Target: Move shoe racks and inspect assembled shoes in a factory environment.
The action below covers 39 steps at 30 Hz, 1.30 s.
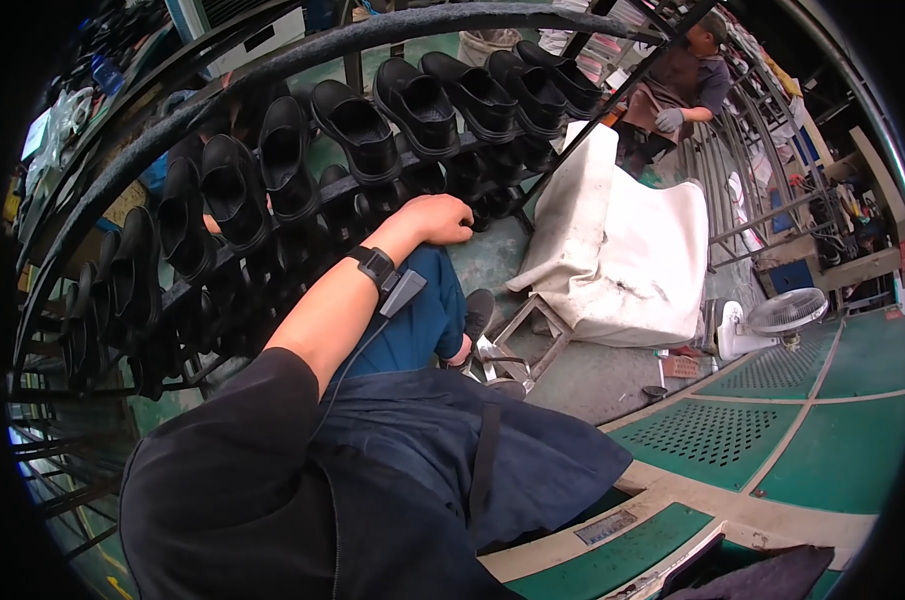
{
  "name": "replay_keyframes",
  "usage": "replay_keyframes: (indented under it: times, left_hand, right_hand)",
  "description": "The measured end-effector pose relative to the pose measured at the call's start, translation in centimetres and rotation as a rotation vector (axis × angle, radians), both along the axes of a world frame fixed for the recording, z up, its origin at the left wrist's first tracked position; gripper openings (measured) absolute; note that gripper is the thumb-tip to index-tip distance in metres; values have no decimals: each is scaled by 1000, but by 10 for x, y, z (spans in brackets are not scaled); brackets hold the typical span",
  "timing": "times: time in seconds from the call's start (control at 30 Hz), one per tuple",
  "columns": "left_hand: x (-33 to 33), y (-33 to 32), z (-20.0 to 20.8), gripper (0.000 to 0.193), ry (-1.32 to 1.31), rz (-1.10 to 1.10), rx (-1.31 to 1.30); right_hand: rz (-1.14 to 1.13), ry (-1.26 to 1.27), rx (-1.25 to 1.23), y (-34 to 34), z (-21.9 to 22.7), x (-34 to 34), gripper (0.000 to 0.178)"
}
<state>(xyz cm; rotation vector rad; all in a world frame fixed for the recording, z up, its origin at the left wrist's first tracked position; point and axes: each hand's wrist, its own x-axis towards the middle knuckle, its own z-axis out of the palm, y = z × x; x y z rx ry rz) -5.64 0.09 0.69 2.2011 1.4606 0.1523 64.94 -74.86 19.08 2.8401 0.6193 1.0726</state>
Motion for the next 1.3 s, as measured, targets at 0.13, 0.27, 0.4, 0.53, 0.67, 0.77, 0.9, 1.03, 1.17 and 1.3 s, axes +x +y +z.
replay_keyframes:
  times: [0.13,0.27,0.4,0.53,0.67,0.77,0.9,1.03,1.17,1.3]
  left_hand:
    - [1,-1,3,41,-4,-10,-11]
    - [0,0,0,41,-1,-13,-17]
    - [-3,0,-6,39,-17,-4,3]
    - [-1,1,-7,38,-26,-23,34]
    - [-2,4,-14,36,-35,-12,73]
    - [-1,5,-13,37,-36,-15,69]
    - [2,2,-12,35,-32,20,46]
    - [4,1,-11,34,-31,27,38]
    - [2,0,-11,33,-18,16,29]
    - [5,0,-10,34,-21,0,29]
  right_hand:
    - [26,4,-17,16,3,8,44]
    - [51,8,-28,33,4,15,44]
    - [90,14,-48,60,8,24,44]
    - [155,25,-91,104,14,32,44]
    - [245,50,-140,168,11,40,44]
    - [295,65,-178,203,10,43,43]
    - [340,80,-204,237,3,49,44]
    - [370,92,-216,265,-3,53,44]
    - [383,94,-215,285,-3,55,44]
    - [368,85,-200,289,4,58,44]
